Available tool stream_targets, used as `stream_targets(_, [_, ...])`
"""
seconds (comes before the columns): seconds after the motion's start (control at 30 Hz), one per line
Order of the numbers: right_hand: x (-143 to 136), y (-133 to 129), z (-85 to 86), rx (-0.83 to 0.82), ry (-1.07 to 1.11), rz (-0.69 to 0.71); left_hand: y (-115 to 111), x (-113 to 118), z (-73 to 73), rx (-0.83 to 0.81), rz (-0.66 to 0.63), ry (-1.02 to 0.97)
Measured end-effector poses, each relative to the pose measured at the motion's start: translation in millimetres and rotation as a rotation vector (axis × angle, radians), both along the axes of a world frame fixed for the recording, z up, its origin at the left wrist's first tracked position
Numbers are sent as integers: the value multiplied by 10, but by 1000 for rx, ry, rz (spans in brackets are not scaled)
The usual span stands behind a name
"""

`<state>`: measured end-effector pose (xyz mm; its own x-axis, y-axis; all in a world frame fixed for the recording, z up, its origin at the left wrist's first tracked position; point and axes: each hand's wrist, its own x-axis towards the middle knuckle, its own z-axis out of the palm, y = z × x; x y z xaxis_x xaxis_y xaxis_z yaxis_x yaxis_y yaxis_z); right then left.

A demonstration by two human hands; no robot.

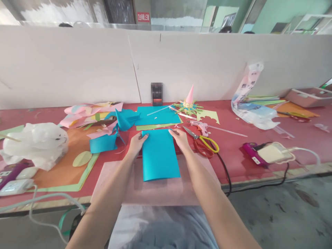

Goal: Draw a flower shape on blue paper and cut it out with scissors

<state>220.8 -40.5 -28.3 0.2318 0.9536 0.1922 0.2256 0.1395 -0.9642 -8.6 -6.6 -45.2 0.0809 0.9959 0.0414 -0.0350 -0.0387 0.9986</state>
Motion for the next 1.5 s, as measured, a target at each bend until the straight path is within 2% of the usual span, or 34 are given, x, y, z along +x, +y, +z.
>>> stream_targets(0.73, [0, -5, -1, 0, 6, -6, 6, -1, -20, 5, -2, 8])
stream_targets(1.27, [19, 28, -45, 71, 4, 1, -47, -3, 97, 14, -49, 76])
stream_targets(1.5, [17, 20, -50, 88, 30, 30, -47, -20, 129, 50, 58, 58])
